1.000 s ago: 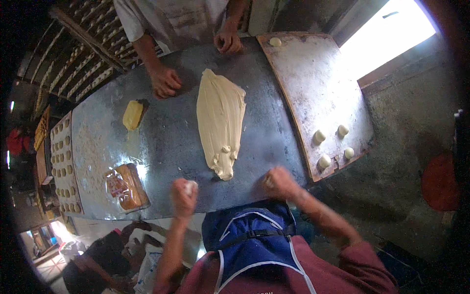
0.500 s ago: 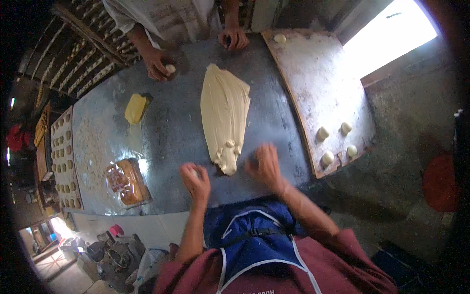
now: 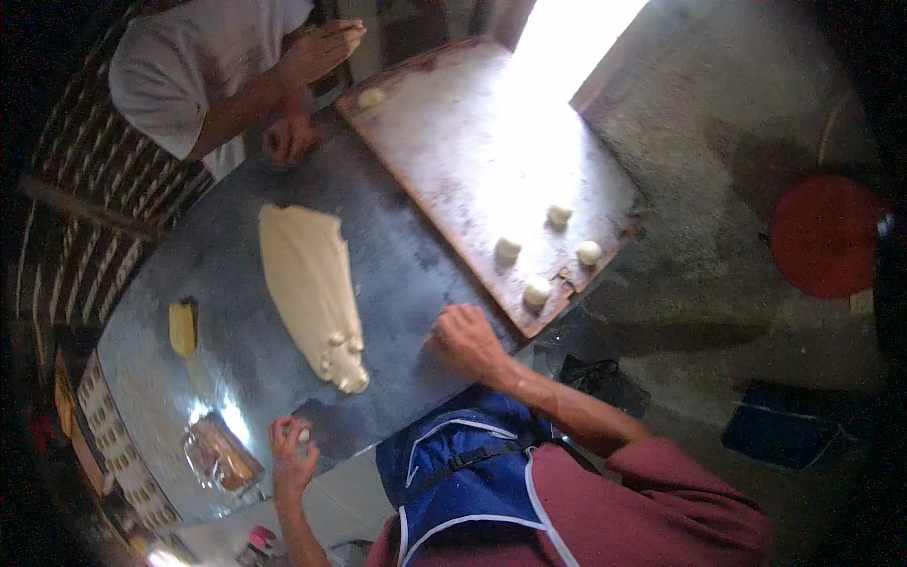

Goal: The person repeatedly pinches off small pieces of dough from a large sheet on a metal table, rolls them into balls, and places them onto a nearby tray. Another person works alongside, also shaping dough and arranging it on trays.

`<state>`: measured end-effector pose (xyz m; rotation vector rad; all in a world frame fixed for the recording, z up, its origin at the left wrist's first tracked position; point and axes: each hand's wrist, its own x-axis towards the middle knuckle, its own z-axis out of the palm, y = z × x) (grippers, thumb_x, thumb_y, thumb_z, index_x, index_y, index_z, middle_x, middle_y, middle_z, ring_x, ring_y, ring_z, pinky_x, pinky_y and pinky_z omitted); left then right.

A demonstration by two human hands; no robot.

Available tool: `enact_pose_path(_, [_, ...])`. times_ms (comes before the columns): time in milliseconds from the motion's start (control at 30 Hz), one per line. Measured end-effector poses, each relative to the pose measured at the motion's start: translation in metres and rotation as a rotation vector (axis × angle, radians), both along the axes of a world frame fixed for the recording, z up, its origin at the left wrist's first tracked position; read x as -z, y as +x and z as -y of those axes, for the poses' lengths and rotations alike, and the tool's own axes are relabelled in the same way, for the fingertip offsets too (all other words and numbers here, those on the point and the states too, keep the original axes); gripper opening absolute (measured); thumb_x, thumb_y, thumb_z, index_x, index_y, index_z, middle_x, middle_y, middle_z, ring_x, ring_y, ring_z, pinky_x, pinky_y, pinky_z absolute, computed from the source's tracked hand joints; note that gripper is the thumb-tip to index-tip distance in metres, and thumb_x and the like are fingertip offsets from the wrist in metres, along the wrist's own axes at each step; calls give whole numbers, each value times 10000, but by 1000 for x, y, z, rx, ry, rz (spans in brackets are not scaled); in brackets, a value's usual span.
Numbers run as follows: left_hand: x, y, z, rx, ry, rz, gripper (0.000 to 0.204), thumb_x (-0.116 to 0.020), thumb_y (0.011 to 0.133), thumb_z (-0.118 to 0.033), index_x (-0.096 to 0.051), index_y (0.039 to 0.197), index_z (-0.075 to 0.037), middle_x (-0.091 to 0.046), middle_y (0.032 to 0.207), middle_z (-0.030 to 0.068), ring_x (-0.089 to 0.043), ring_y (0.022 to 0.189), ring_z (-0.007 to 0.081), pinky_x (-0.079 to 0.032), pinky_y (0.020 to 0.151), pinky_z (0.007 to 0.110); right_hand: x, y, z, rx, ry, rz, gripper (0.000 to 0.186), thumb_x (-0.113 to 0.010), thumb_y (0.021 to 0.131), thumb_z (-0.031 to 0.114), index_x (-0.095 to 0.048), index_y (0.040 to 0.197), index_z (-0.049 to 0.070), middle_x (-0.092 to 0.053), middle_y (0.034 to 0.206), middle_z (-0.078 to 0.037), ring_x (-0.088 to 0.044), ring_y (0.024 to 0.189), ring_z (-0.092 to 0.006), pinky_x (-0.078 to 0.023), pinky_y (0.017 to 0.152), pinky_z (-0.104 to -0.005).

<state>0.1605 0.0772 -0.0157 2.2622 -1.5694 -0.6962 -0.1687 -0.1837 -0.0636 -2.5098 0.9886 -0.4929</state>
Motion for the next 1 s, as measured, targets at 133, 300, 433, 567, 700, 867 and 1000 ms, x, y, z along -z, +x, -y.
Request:
enact_pose_path(133, [-42,5,71,341,242,12,327,-737,676,-13,-677,992,-71,-506,1226,157,-517,1215,372,-475,989,477,3,-28,-18,-170,-13,11,395,-727,803,176,-590,1134,10,-571,1144,-151,-550,1105,-324,-463,971,-418])
enact_pose_path(300, [-94,-148,267,569,-357,-132,482,-791,570,42,-732,1035,-72,-543,1247,139,-577,1190,342,-518,968,444,-66,-78,23,0,387,248,387,-768,852,164,-607,1172,19,-585,1175,-165,-635,1043,-285,-541,870,-367])
enact_pose_path(433, [-89,-299,432,673,-729,-512,767,-731,736,80,-524,1454,-92,-615,1164,160,-614,1095,325,-524,960,409,-129,-179,75,582,213,565,467,-819,857,200,-585,1220,22,-634,1084,-168,-686,941,-282,-578,768,-361])
enact_pose_path(567, [-29,-398,529,779,-503,-536,963,-710,780,27,-231,1593,-163,-650,1118,209,-636,1063,398,-530,937,466,-117,-224,148,919,-65,666,607,-878,786,233,-578,1276,34,-656,1099,-172,-662,996,-307,-530,878,-416])
enact_pose_path(700, [-19,-394,517,766,-315,-173,903,-689,804,-40,-260,1593,-135,-516,1480,211,-479,1377,327,-403,1099,479,-70,-259,167,841,-145,144,645,-890,748,213,-604,1298,36,-664,1184,-154,-618,1088,-340,-472,966,-457])
enact_pose_path(867, [-49,-299,450,222,-333,-444,783,-686,833,-38,-370,1547,-103,-509,1503,130,-499,1360,251,-408,1113,418,-72,-192,194,287,-92,142,495,-792,810,94,-622,1267,13,-641,1235,-147,-587,1151,-340,-459,1018,-434])
enact_pose_path(1000, [-57,-237,373,155,-277,-401,620,-761,839,-58,-537,1417,-59,-584,1393,132,-584,1236,244,-500,1030,391,-55,-168,206,253,216,44,300,-686,890,54,-660,1182,-7,-687,1118,-175,-648,1076,-341,-524,940,-401])
